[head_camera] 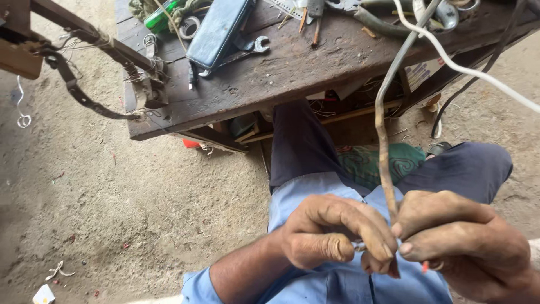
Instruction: The person strips the outer insulation from a multi-core cable and then strips the ends of the individual inner wires using shears. The person works at a cluttered workbench with various tools and parts visible.
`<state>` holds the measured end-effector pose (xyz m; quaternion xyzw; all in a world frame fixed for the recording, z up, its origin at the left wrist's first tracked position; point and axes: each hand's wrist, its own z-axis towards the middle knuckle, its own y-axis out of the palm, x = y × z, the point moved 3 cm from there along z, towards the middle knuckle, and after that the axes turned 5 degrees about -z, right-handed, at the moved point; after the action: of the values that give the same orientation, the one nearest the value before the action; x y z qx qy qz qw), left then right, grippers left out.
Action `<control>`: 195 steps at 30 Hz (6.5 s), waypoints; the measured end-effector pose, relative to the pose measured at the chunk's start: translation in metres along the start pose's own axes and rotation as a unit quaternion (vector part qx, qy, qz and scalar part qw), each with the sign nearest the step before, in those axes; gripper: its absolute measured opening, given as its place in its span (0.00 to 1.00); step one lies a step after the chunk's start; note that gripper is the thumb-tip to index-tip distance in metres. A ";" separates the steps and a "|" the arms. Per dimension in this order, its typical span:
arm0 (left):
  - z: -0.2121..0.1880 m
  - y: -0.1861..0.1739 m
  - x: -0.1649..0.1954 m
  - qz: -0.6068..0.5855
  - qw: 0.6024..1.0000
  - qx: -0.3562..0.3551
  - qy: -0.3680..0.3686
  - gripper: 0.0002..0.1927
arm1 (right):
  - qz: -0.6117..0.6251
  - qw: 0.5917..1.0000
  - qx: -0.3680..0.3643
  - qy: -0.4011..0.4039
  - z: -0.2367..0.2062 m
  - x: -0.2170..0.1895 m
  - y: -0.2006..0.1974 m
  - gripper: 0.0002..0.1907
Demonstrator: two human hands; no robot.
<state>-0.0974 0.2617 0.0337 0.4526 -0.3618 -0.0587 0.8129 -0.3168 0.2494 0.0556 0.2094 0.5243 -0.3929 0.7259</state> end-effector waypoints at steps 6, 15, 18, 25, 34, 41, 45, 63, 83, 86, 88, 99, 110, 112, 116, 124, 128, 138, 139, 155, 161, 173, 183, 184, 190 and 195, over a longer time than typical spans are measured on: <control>0.005 -0.006 -0.017 -0.055 0.998 0.019 0.022 0.12 | 0.330 0.944 0.016 -0.011 -0.006 0.011 0.023 0.09; -0.018 -0.010 -0.019 0.070 0.994 0.005 -0.083 0.14 | 0.004 0.976 -0.214 0.034 0.014 -0.018 0.005 0.09; -0.023 -0.009 -0.006 0.242 0.963 -0.060 -0.103 0.13 | -0.063 0.959 -0.274 0.027 0.003 -0.015 0.009 0.09; -0.019 0.009 0.015 0.367 0.906 -0.158 -0.137 0.05 | -0.131 0.940 -0.309 0.053 -0.037 0.000 0.014 0.11; -0.008 0.005 0.032 0.388 0.889 -0.170 -0.171 0.06 | -0.091 0.921 -0.333 0.179 -0.054 0.016 -0.011 0.16; -0.005 0.004 0.054 0.404 0.882 -0.180 -0.167 0.09 | -0.172 0.900 -0.359 0.179 -0.071 0.018 -0.020 0.14; -0.001 -0.001 0.056 0.401 0.877 -0.196 -0.176 0.09 | -0.192 0.912 -0.328 0.155 -0.065 0.020 -0.027 0.13; 0.002 -0.113 -0.071 0.092 0.931 0.339 -0.101 0.14 | -0.193 0.966 -0.165 0.041 0.039 0.052 0.003 0.10; -0.001 -0.111 -0.061 0.137 0.917 0.345 -0.147 0.22 | -0.622 0.737 0.234 0.126 0.099 0.165 -0.162 0.46; 0.003 -0.111 -0.063 0.148 0.907 0.351 -0.178 0.22 | -0.649 0.726 0.217 0.068 0.095 0.165 -0.162 0.52; 0.007 -0.109 -0.065 0.139 0.916 0.332 -0.175 0.22 | -0.670 0.711 0.197 0.076 0.099 0.164 -0.167 0.52; 0.010 -0.110 -0.061 0.164 0.910 0.335 -0.183 0.20 | -0.727 0.635 0.262 0.001 0.075 0.188 -0.146 0.29; 0.021 -0.153 -0.078 0.087 0.948 0.291 -0.098 0.10 | -0.152 0.882 0.418 0.152 -0.007 0.165 -0.143 0.17; 0.025 -0.155 -0.085 0.052 0.941 0.316 -0.106 0.10 | -0.046 0.870 0.448 0.203 -0.009 0.153 -0.136 0.15; 0.032 -0.154 -0.095 0.021 0.940 0.322 -0.106 0.15 | 0.044 0.886 0.443 0.132 0.006 0.125 -0.123 0.16; 0.021 -0.157 -0.110 0.080 0.933 0.346 -0.064 0.22 | -0.409 0.795 0.429 0.126 -0.022 0.143 -0.123 0.25; 0.018 -0.147 -0.106 0.225 0.914 0.318 -0.114 0.23 | -0.549 0.673 0.400 0.293 -0.042 0.173 -0.151 0.23; 0.034 -0.134 -0.110 0.215 0.927 0.233 -0.201 0.14 | -0.834 0.452 0.154 0.277 -0.040 0.140 -0.148 0.26; 0.036 -0.137 -0.113 0.225 0.923 0.232 -0.208 0.13 | -0.844 0.438 0.145 0.273 -0.037 0.137 -0.145 0.26; 0.023 -0.188 -0.128 0.112 0.886 0.450 -0.008 0.15 | -0.571 0.643 0.014 0.511 -0.061 0.179 -0.148 0.11; 0.037 -0.158 -0.132 0.085 0.942 0.318 -0.063 0.13 | -0.216 0.811 0.217 0.498 -0.129 0.159 -0.094 0.25; 0.059 -0.129 -0.165 0.092 0.963 0.200 -0.155 0.08 | -0.632 0.605 -0.016 0.483 -0.165 0.079 -0.050 0.56; 0.068 -0.127 -0.179 0.110 0.950 0.227 -0.185 0.10 | -0.600 0.551 -0.091 0.573 -0.160 0.066 -0.047 0.64; 0.069 -0.127 -0.180 0.115 0.950 0.225 -0.185 0.10 | -0.592 0.550 -0.094 0.582 -0.158 0.066 -0.047 0.64; 0.071 -0.124 -0.179 0.141 0.949 0.223 -0.174 0.09 | -0.585 0.554 -0.115 0.581 -0.154 0.069 -0.051 0.64; 0.072 -0.121 -0.171 0.232 0.932 0.213 -0.183 0.06 | -0.588 0.584 -0.088 0.552 -0.159 0.068 -0.046 0.60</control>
<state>-0.2402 0.2135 -0.1281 0.5000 -0.6029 0.1279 0.6084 -0.4388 0.3120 -0.0598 -0.0333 0.8648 -0.4949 -0.0782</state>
